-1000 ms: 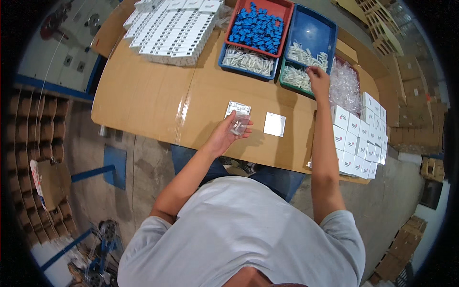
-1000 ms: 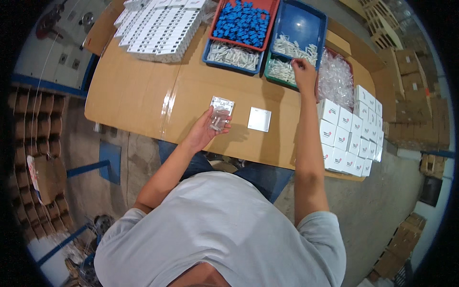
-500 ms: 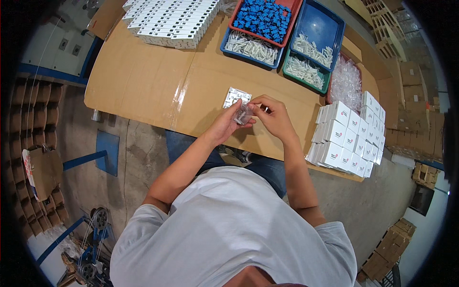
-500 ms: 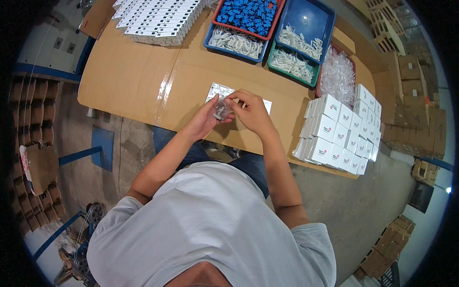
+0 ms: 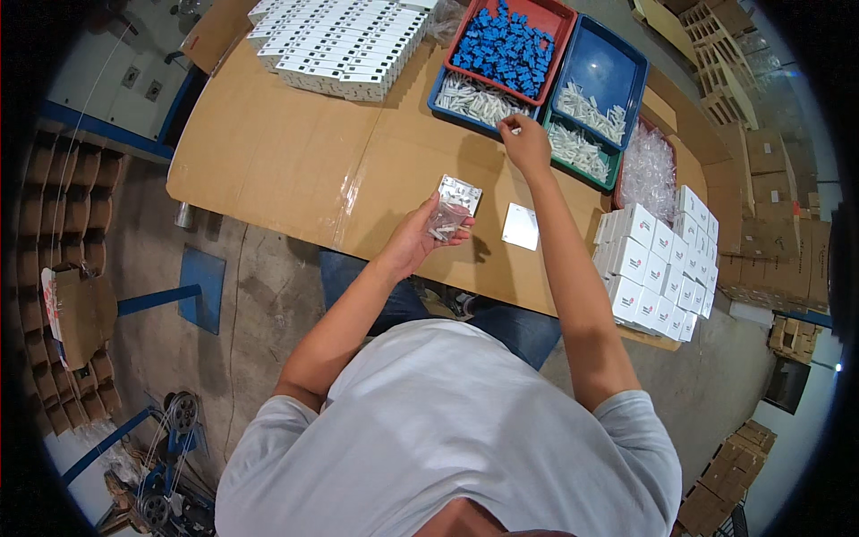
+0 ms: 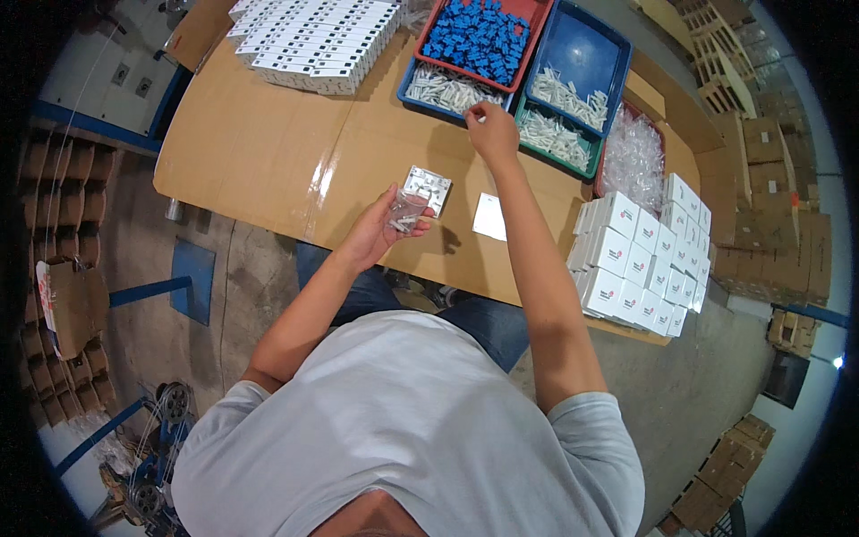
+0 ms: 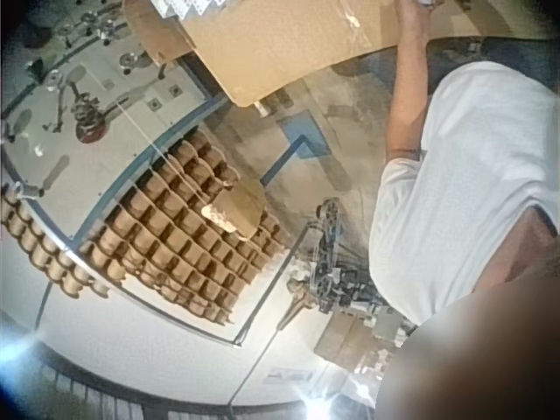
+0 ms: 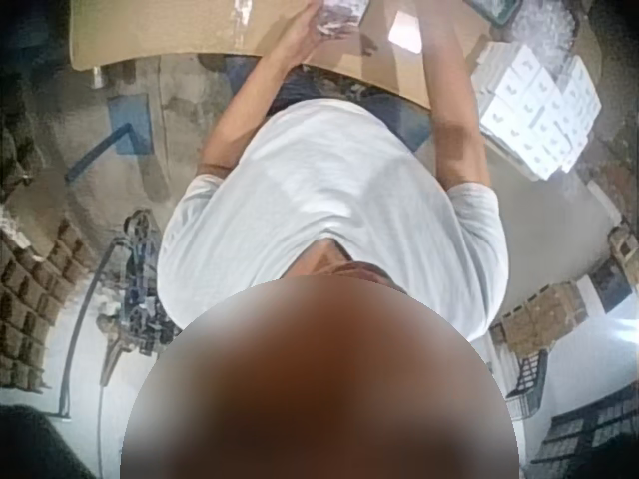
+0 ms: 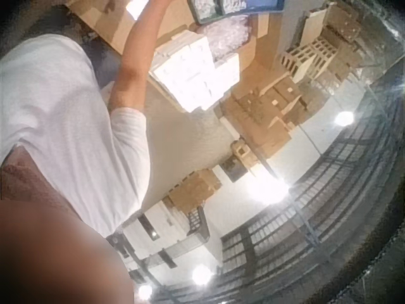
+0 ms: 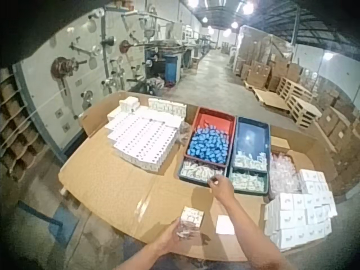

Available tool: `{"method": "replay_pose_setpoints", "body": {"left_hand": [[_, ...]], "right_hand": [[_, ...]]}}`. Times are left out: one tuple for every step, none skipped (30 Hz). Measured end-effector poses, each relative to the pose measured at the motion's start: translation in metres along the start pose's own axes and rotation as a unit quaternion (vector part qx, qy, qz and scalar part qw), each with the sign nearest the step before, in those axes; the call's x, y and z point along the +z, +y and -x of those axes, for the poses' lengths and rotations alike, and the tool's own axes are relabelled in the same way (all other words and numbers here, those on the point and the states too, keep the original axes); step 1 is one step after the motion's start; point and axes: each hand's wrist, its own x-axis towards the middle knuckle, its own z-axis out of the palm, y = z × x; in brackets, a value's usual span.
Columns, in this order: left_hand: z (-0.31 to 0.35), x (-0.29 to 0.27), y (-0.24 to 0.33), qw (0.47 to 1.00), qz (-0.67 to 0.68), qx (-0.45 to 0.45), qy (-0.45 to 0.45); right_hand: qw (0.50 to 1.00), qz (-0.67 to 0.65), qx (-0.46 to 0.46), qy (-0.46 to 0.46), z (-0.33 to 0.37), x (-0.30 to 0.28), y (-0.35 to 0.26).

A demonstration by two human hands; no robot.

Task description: Sorting small electrical components into plastic bags and placing them into white retail boxes.

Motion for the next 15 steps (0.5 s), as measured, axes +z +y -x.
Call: {"method": "replay_pose_setpoints", "body": {"left_hand": [[0.002,0.000,0.001,1.000,-0.002,0.004,0.009],[0.004,0.000,0.003,1.000,-0.005,0.006,0.009],[0.008,-0.001,0.004,1.000,0.002,0.010,0.012],[0.008,0.000,0.005,1.000,0.009,0.013,0.010],[0.009,0.000,0.007,1.000,0.006,0.015,0.007],[0.009,0.000,0.007,1.000,0.010,0.016,0.013],[0.010,0.000,0.008,1.000,0.014,0.016,0.017],[0.010,0.001,0.009,1.000,0.013,0.018,0.016],[0.011,0.001,0.010,0.999,0.017,0.021,0.018],[0.011,0.001,0.011,0.999,0.020,0.024,0.019],[0.010,0.002,0.012,0.999,0.021,0.025,0.018],[0.011,0.000,0.012,0.999,0.026,0.026,0.029],[0.011,-0.001,0.012,0.998,0.033,0.026,0.039],[0.011,-0.003,0.012,0.998,0.035,0.026,0.041],[0.010,-0.004,0.013,0.998,0.038,0.028,0.037]], "right_hand": [[1.000,-0.002,-0.001,0.003,-0.012,0.005,-0.004],[0.997,0.052,0.034,-0.038,-0.022,0.011,-0.008],[0.989,0.104,0.066,-0.080,-0.031,0.018,-0.013],[0.990,0.102,0.065,-0.076,-0.039,0.024,-0.009],[0.982,0.133,0.098,-0.092,-0.043,0.031,-0.006],[0.972,0.162,0.130,-0.110,-0.047,0.040,-0.002],[0.967,0.171,0.160,-0.102,-0.051,0.046,0.000],[0.967,0.171,0.159,-0.100,-0.055,0.050,0.004],[0.967,0.158,0.172,-0.099,-0.057,0.052,0.006],[0.967,0.146,0.186,-0.098,-0.059,0.053,0.009],[0.967,0.147,0.186,-0.097,-0.061,0.051,0.015],[0.972,0.123,0.175,-0.101,-0.058,0.047,0.011],[0.976,0.100,0.165,-0.105,-0.055,0.043,0.008],[0.975,0.101,0.164,-0.108,-0.053,0.040,0.006],[0.983,0.075,0.140,-0.090,-0.050,0.035,0.009]]}}
